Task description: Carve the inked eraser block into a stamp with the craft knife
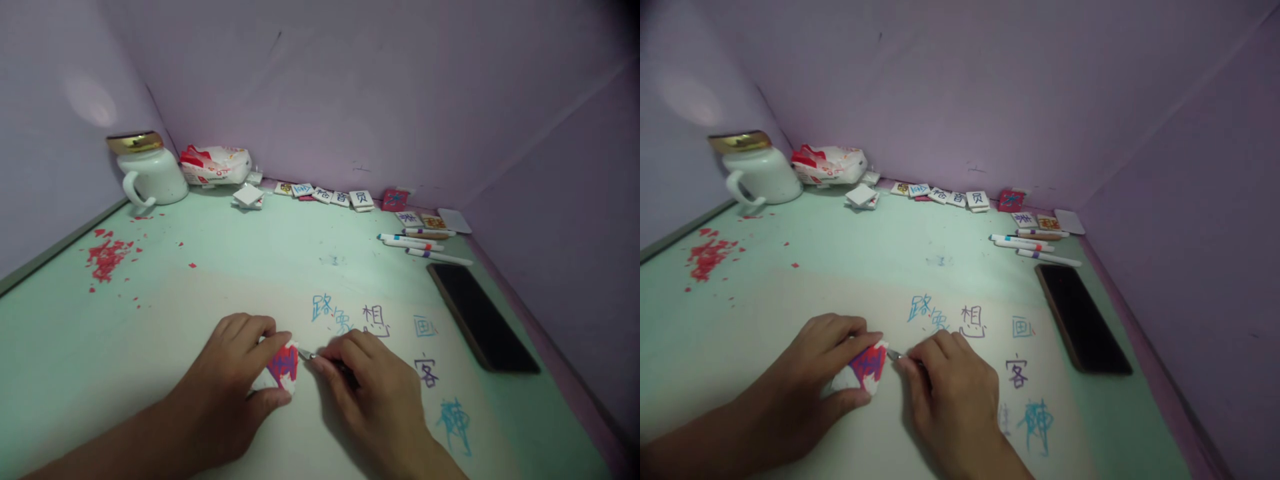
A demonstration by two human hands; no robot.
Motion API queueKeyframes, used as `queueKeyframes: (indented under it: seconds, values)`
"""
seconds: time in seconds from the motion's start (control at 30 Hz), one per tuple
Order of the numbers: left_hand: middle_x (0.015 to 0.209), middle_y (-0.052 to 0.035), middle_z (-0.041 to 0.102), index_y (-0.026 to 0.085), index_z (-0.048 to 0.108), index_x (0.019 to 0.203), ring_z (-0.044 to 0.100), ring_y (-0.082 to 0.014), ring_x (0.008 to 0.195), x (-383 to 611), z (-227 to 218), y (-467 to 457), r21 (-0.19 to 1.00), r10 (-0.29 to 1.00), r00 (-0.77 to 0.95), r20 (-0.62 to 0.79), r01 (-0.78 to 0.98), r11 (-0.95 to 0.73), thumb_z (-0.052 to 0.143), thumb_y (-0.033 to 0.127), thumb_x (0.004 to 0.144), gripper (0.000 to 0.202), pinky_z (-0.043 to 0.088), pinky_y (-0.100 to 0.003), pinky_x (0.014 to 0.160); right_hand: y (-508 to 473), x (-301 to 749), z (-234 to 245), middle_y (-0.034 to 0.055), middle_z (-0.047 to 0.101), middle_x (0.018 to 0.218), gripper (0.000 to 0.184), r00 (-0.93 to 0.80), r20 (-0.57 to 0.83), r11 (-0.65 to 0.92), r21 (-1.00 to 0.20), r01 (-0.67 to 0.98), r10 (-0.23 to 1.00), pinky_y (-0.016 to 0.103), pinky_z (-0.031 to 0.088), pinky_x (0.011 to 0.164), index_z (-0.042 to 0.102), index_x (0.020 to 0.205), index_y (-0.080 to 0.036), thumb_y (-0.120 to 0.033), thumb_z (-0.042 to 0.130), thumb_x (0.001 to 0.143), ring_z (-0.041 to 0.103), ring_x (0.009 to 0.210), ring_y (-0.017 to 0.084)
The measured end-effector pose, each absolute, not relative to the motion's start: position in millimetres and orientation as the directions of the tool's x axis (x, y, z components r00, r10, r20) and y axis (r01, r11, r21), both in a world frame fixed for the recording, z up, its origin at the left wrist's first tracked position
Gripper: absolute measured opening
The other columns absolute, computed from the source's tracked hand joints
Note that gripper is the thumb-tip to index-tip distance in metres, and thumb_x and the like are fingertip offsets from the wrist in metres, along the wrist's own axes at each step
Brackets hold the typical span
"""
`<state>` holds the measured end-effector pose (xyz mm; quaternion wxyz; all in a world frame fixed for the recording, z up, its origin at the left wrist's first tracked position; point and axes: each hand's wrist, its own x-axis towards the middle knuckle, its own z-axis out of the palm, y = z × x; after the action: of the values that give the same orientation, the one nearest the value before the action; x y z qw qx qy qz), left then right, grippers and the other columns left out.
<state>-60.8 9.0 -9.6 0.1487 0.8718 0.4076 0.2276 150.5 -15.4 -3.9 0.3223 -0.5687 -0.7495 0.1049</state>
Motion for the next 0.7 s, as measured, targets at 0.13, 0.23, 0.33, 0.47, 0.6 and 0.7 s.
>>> queueKeyframes:
  seconds: [0.13, 0.23, 0.33, 0.47, 0.6, 0.7]
  values:
    - [0.107, -0.0073, 0.057, 0.024, 0.054, 0.118, 0.054, -0.028, 0.097, -60.4, -9.7, 9.4, 0.444, 0.777, 0.565, 0.277, 0.642, -0.625, 0.064, 0.018, 0.075, 0.044, 0.044, -0.045, 0.085, -15.6, 150.8, -4.3, -0.0008, 0.063, 0.068, 0.018, -0.165, 0.363, 0.345, -0.515, 0.785, 0.917, 0.025, 0.037, 0.054, 0.065, 0.075, -0.021, -0.029, 0.058, 0.09, 0.058, 0.062, 0.015]
    - [0.108, -0.0079, 0.057, 0.023, 0.054, 0.119, 0.054, -0.0277, 0.097, -60.4, -10.0, 9.3, 0.446, 0.771, 0.564, 0.295, 0.632, -0.634, 0.062, 0.019, 0.077, 0.042, 0.044, -0.044, 0.085, -14.6, 151.6, -4.7, -0.0008, 0.064, 0.069, 0.017, -0.176, 0.373, 0.356, -0.499, 0.79, 0.911, 0.025, 0.037, 0.054, 0.065, 0.076, -0.021, -0.028, 0.059, 0.09, 0.058, 0.062, 0.015]
    - [0.108, -0.0076, 0.057, 0.022, 0.054, 0.118, 0.054, -0.0273, 0.098, -60.4, -9.5, 9.1, 0.461, 0.772, 0.562, 0.297, 0.623, -0.631, 0.061, 0.016, 0.077, 0.042, 0.044, -0.043, 0.085, -13.2, 152.3, -4.9, -0.0008, 0.064, 0.069, 0.015, -0.172, 0.375, 0.361, -0.521, 0.773, 0.911, 0.025, 0.038, 0.054, 0.065, 0.075, -0.02, -0.026, 0.061, 0.088, 0.058, 0.063, 0.015]
    - [0.107, -0.0065, 0.057, 0.022, 0.055, 0.116, 0.054, -0.027, 0.097, -60.0, -8.8, 9.1, 0.481, 0.772, 0.564, 0.295, 0.61, -0.629, 0.061, 0.012, 0.075, 0.043, 0.044, -0.043, 0.085, -13.2, 152.7, -5.5, -0.0001, 0.062, 0.067, 0.017, -0.156, 0.366, 0.353, -0.567, 0.745, 0.918, 0.025, 0.038, 0.054, 0.064, 0.071, -0.019, -0.026, 0.061, 0.087, 0.058, 0.061, 0.015]
    - [0.108, -0.0064, 0.055, 0.021, 0.053, 0.117, 0.053, -0.0271, 0.098, -59.7, -9.4, 9.4, 0.495, 0.775, 0.566, 0.282, 0.606, -0.623, 0.061, 0.011, 0.075, 0.044, 0.043, -0.044, 0.085, -14.1, 153.3, -6.1, 0.0005, 0.062, 0.068, 0.017, -0.146, 0.357, 0.343, -0.586, 0.734, 0.923, 0.025, 0.037, 0.053, 0.065, 0.072, -0.019, -0.026, 0.061, 0.086, 0.058, 0.06, 0.015]
    - [0.108, -0.0061, 0.054, 0.022, 0.052, 0.117, 0.052, -0.027, 0.099, -59.9, -10.3, 9.6, 0.5, 0.774, 0.568, 0.28, 0.602, -0.623, 0.06, 0.01, 0.075, 0.045, 0.042, -0.045, 0.085, -13.9, 153.9, -5.6, 0.0004, 0.062, 0.067, 0.017, -0.142, 0.338, 0.328, -0.593, 0.735, 0.93, 0.026, 0.036, 0.053, 0.065, 0.07, -0.019, -0.027, 0.06, 0.085, 0.058, 0.058, 0.015]
